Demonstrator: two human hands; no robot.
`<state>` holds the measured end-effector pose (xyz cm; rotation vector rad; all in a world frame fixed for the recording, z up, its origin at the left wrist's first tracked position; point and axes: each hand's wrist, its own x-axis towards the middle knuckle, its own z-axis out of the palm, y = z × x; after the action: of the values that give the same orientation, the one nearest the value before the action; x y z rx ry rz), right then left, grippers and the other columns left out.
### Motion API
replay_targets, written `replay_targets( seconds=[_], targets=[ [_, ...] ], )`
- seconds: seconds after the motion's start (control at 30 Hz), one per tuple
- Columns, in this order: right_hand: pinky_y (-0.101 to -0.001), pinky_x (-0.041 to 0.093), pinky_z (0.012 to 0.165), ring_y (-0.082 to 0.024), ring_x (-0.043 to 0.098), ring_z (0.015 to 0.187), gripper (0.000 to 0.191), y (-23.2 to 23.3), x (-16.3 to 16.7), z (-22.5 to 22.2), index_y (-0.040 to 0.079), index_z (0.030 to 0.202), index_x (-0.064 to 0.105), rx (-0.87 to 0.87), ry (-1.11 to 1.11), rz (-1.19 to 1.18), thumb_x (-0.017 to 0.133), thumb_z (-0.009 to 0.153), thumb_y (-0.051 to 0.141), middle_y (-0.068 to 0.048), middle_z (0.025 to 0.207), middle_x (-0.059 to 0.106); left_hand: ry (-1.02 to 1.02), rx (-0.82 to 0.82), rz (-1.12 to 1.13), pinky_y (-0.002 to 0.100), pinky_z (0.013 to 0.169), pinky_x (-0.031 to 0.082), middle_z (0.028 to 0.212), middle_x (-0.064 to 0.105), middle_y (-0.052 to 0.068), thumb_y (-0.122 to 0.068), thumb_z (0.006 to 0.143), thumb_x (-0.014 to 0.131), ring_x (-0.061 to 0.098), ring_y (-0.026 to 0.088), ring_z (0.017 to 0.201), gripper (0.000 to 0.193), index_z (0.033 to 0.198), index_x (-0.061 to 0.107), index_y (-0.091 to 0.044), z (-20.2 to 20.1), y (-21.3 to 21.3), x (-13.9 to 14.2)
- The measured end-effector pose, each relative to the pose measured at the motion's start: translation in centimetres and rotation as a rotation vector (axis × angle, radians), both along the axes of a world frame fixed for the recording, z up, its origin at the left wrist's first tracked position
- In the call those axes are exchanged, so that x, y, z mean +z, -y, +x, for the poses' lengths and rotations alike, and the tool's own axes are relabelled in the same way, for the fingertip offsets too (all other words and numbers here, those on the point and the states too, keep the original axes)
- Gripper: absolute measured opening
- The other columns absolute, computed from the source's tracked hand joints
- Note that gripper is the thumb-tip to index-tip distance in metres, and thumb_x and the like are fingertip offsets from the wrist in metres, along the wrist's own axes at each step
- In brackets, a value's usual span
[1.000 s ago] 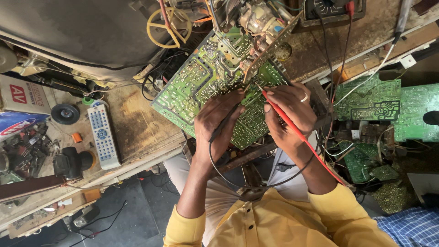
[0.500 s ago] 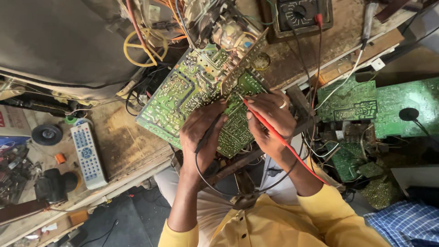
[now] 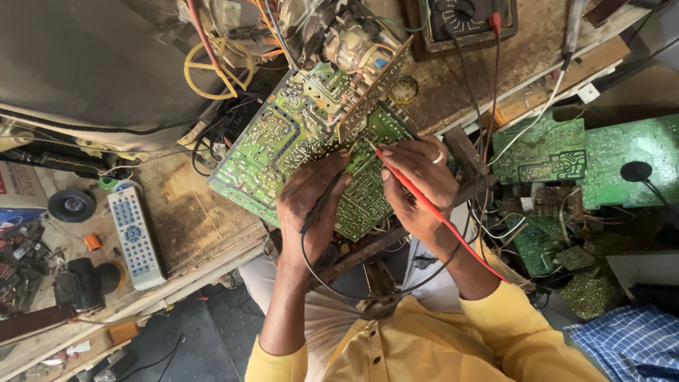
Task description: The person sits at a cluttered repair bench working on a large circuit board. They pour liquid from a plastic bottle onto the board and scrub it with a toothbrush, then probe the board's components with multimeter test leads, and finally solder points on the board with a soldering iron.
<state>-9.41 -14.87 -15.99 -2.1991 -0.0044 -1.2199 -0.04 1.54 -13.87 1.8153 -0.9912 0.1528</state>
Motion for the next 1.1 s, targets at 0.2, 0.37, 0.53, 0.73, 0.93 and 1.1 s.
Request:
replay_targets(
  seconds=[0.2, 0.37, 0.53, 0.73, 0.93, 1.1],
  targets=[
    [-0.0482, 0.049, 0.108, -0.031, 0.071, 0.108, 0.020, -0.05, -0.13, -0.07, -0.002, 0.111, 0.070, -0.003, -0.010, 0.000, 0.074, 0.093, -0.007, -0.014, 0.110, 0.075, -0.022, 0.002, 0.004, 0.038, 0.097, 0.057, 0.121, 0.075, 0.013, -0.008, 0.096, 0.074, 0.074, 0.029, 0.108, 0.024, 0.119, 0.073, -0.003, -0.09, -0.12, 0.05],
    [-0.0493, 0.048, 0.110, -0.031, 0.071, 0.109, 0.020, -0.10, -0.14, -0.09, -0.002, 0.113, 0.069, 0.008, -0.018, 0.004, 0.073, 0.094, -0.007, -0.014, 0.112, 0.074, -0.018, 0.006, 0.003, 0.038, 0.098, 0.057, 0.121, 0.075, 0.012, -0.008, 0.096, 0.074, 0.074, 0.029, 0.109, 0.024, 0.119, 0.073, -0.003, -0.06, -0.19, 0.03],
    [-0.0491, 0.048, 0.109, -0.032, 0.070, 0.108, 0.018, -0.10, 0.05, -0.18, -0.002, 0.112, 0.069, 0.020, -0.024, 0.006, 0.073, 0.095, -0.005, -0.014, 0.111, 0.073, -0.018, 0.025, -0.008, 0.038, 0.099, 0.057, 0.120, 0.075, 0.011, -0.008, 0.096, 0.075, 0.074, 0.028, 0.110, 0.024, 0.119, 0.073, -0.004, -0.15, -0.29, -0.11],
    [-0.0483, 0.049, 0.110, -0.032, 0.070, 0.108, 0.016, -0.17, 0.11, -0.13, -0.003, 0.112, 0.068, 0.037, -0.008, 0.032, 0.071, 0.096, -0.005, -0.014, 0.111, 0.074, 0.051, 0.004, -0.008, 0.038, 0.098, 0.055, 0.123, 0.073, 0.010, -0.006, 0.094, 0.076, 0.072, 0.027, 0.111, 0.027, 0.121, 0.072, -0.004, -0.31, -0.11, -0.16],
    [-0.0484, 0.049, 0.110, -0.032, 0.071, 0.109, 0.017, -0.14, 0.00, -0.19, -0.003, 0.112, 0.068, 0.044, -0.005, 0.028, 0.071, 0.095, -0.005, -0.015, 0.112, 0.074, 0.064, -0.003, -0.001, 0.039, 0.098, 0.055, 0.125, 0.073, 0.011, -0.006, 0.095, 0.075, 0.071, 0.028, 0.110, 0.027, 0.122, 0.071, -0.003, -0.20, 0.04, -0.12],
    [-0.0480, 0.050, 0.109, -0.033, 0.071, 0.109, 0.016, -0.11, -0.21, -0.19, -0.003, 0.111, 0.067, 0.059, 0.015, 0.038, 0.071, 0.095, -0.005, -0.016, 0.112, 0.074, 0.066, -0.009, -0.001, 0.039, 0.100, 0.055, 0.125, 0.073, 0.011, -0.006, 0.095, 0.075, 0.071, 0.029, 0.112, 0.027, 0.122, 0.071, -0.003, -0.17, 0.05, -0.25]
  ],
)
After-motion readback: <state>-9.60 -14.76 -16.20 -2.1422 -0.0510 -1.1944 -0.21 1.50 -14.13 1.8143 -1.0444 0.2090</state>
